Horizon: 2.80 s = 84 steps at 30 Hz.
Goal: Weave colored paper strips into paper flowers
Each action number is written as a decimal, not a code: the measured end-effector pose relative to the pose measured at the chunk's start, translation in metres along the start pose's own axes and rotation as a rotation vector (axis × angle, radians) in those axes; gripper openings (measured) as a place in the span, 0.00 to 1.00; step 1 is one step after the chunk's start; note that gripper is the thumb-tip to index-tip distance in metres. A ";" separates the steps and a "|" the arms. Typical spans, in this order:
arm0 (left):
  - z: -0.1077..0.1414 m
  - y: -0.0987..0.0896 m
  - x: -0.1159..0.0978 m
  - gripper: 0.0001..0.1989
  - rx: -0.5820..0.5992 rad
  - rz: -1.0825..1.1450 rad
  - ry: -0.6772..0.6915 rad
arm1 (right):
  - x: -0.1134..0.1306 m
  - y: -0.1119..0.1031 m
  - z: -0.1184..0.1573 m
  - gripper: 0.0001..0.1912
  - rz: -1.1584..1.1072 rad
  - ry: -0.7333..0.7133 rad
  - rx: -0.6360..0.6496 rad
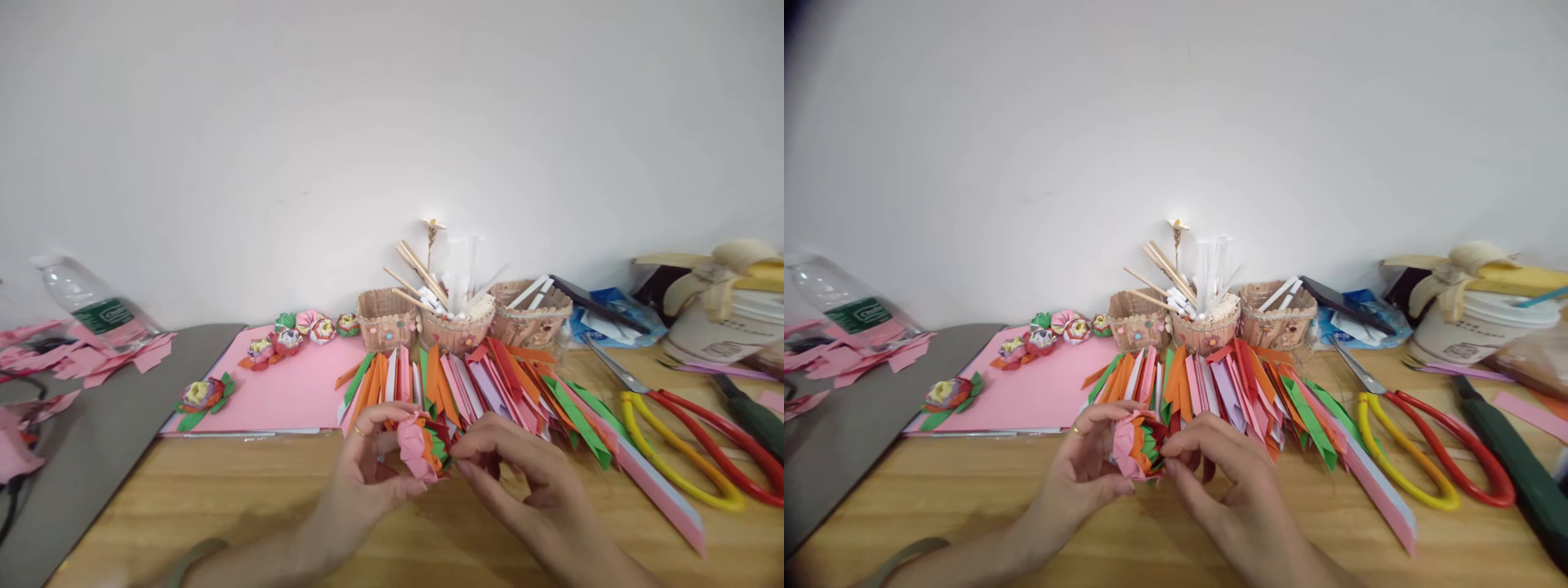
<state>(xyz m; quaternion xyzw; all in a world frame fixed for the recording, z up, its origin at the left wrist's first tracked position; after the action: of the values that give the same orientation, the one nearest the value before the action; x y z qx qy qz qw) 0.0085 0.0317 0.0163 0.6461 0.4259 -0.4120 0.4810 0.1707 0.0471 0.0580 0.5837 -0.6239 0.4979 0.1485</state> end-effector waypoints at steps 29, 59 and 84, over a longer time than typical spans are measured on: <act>0.005 0.000 0.000 0.22 0.028 -0.018 -0.012 | -0.002 0.004 -0.002 0.08 -0.045 0.151 0.082; 0.005 0.001 0.001 0.22 -0.001 0.038 0.003 | 0.005 0.001 -0.001 0.05 -0.111 0.063 0.029; 0.008 0.005 0.001 0.21 -0.030 -0.059 -0.044 | 0.001 0.010 0.000 0.09 0.059 0.117 0.027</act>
<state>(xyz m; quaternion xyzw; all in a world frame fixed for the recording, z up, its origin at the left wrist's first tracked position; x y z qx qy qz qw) 0.0123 0.0232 0.0155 0.6168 0.4404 -0.4337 0.4874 0.1620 0.0448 0.0544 0.5371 -0.6244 0.5435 0.1621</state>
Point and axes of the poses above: each hand's wrist, its own z-axis away from the middle knuckle, its own y-axis out of the palm, x = y × z, the point moved 3 cm from there along -z, towards the middle knuckle, and after that the axes turned 2 degrees about -x, right-handed, at the moved point
